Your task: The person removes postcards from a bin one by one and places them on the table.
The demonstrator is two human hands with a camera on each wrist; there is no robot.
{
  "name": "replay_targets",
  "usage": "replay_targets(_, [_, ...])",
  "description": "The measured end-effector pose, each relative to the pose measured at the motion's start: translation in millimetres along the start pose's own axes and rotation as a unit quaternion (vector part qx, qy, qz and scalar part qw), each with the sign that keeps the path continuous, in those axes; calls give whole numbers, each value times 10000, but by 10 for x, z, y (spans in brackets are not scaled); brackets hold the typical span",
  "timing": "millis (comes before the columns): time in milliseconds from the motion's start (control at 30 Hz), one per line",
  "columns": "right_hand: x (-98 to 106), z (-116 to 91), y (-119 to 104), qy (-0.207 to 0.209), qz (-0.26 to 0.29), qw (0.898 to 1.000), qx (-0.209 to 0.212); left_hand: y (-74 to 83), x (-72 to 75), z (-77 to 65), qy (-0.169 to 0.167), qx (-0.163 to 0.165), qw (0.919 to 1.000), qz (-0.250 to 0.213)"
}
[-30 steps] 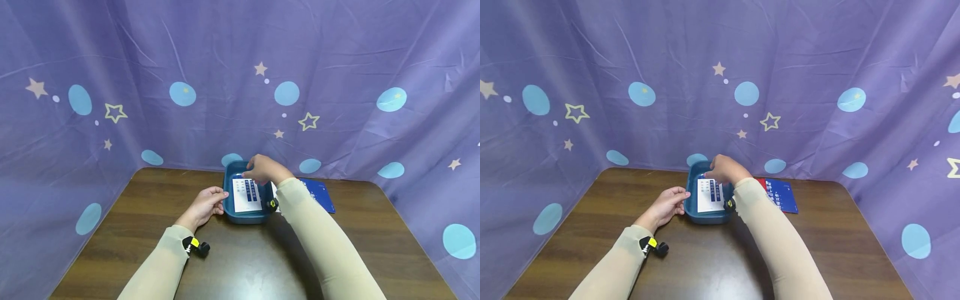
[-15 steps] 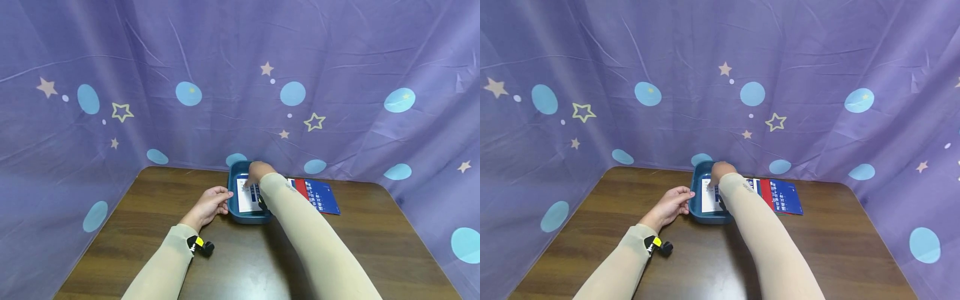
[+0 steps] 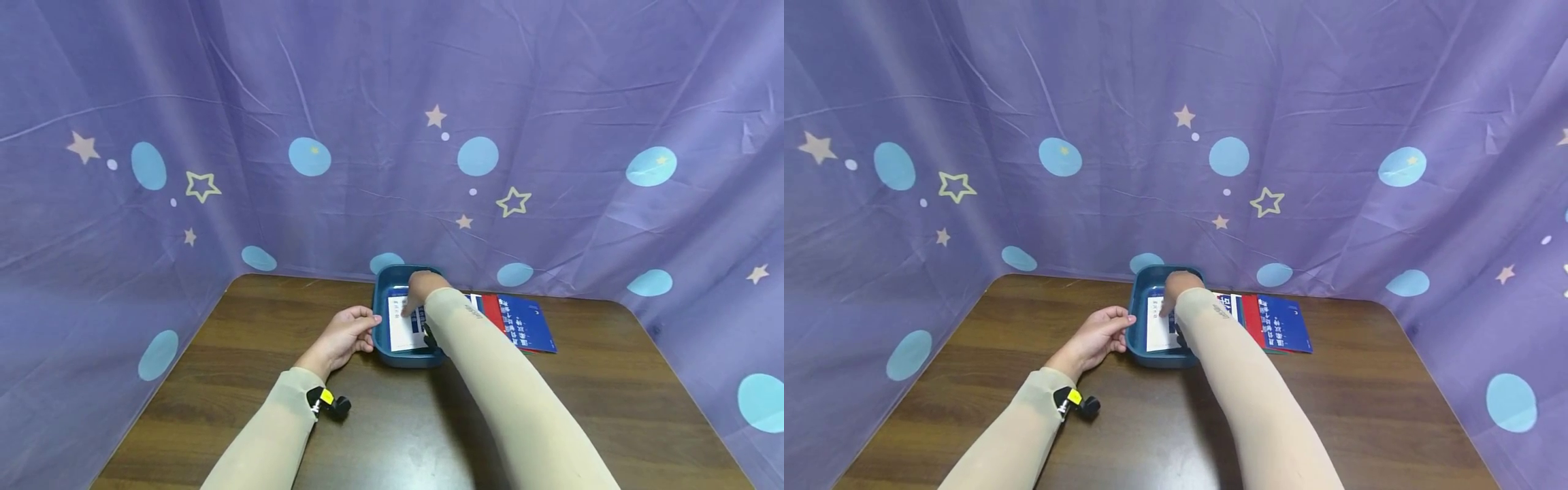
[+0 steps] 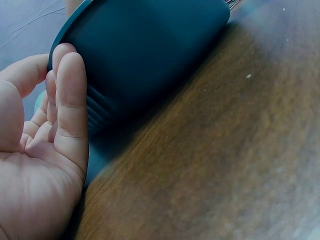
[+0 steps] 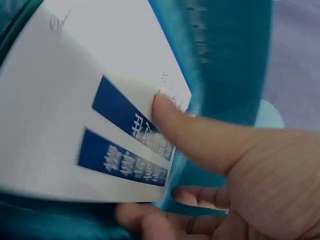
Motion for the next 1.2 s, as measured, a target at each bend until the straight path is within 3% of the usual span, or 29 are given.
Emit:
replay_targets(167, [-17, 414, 212, 311, 58, 9982, 503, -21, -1, 16, 37, -11, 10000, -23])
replay_targets(233, [56, 441, 234, 382, 198, 9980, 454, -26, 2, 17, 47, -17, 10000, -17])
replay_targets(333, [257, 232, 215, 430, 597, 9960, 502, -37, 8, 17, 23, -32, 10000, 19])
replay_targets(433, [448, -158, 186, 509, 1182, 9896, 650, -39, 16, 7, 15, -37, 10000, 44])
replay_targets(567, [566, -486, 320, 656, 2374, 9658, 810, -32, 18, 2, 54, -32, 10000, 13])
replay_targets(767, [541, -664, 767, 807, 3653, 9234, 861, -26, 6, 15, 32, -31, 10000, -24])
replay_targets(867, [548, -732, 993, 1010, 3970, 9074, 940, -22, 0, 17, 33, -38, 10000, -31])
replay_targets(967, [594, -810, 1206, 1276, 3970, 9042, 926, -19, -3, 15, 56, -44, 10000, -33])
replay_targets(1200, [714, -974, 1636, 1840, 3605, 9113, 761, 0, -4, 11, 28, -64, 10000, 53])
Point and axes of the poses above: each hand's wrist, its own z-axis towards the middle knuckle, its own x-axis out of the back of the hand, y = z × x, the point moved 3 cm from there along z, towards the middle knuckle, and after that the axes turned 12 degrees about z, right-handed, at the moved point
